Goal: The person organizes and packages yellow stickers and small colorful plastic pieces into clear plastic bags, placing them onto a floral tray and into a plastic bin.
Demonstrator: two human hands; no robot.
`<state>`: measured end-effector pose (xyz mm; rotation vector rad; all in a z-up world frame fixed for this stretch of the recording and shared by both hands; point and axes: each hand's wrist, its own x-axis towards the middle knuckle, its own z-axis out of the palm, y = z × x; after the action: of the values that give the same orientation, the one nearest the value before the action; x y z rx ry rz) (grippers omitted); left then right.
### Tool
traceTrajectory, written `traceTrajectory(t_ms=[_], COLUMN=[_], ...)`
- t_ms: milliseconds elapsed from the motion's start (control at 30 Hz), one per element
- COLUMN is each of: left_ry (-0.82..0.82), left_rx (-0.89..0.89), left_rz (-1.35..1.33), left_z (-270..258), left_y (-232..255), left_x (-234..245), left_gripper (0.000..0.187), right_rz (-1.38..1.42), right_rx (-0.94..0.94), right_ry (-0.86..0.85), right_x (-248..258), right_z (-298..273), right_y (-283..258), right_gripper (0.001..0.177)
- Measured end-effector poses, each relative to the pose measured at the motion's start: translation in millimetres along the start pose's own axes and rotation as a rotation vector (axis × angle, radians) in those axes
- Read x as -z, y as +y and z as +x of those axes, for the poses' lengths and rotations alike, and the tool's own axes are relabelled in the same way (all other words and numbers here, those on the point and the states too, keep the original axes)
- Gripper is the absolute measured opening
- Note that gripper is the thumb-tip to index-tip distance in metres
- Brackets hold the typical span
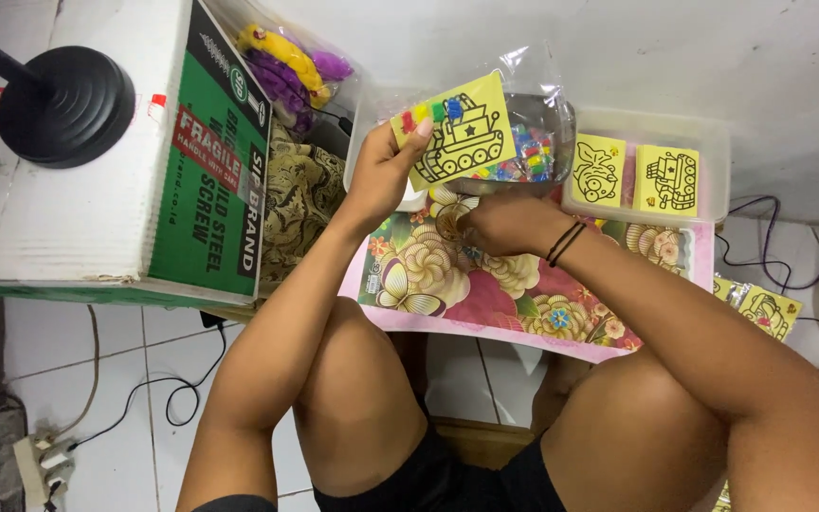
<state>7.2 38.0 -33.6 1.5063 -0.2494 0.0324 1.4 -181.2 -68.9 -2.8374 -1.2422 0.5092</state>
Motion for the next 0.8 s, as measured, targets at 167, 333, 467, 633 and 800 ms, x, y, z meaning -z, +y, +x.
traceTrajectory(t_ms=[167,333,467,633,800], left_ry=[-0.019,-0.023,-0.030,-0.044,-0.045], left_rx=[-0.001,0.005,0.016,0.016,0.033], left_rz=[0.017,0.019,0.025,0.032,0.043], left_z=[0.9,0.3,-0.7,-2.3,-0.5], left_y=[5.1,4.7,9.5,12.4,6.0], left_x=[-3.3,-6.0,-8.0,-8.3,-6.6], left_gripper=[0.023,0.024,0.024,0.024,0.024], right_rz=[0.053,0.048,0.060,0.064,0.117], right_rx=[0.072,0.035,0.032,0.034,0.037], right_ry=[-0.029,-0.088,-0.106,-0.118,-0.102], right_x=[-8.2,-17.4,9.1,13.8,12.5], right_z=[-2.1,-0.8,-10.0,-14.1,-7.1], right_y=[5.5,5.6,-11.0,-13.5,-10.6], right_gripper=[0.027,0.031,0.033,0.036,0.030])
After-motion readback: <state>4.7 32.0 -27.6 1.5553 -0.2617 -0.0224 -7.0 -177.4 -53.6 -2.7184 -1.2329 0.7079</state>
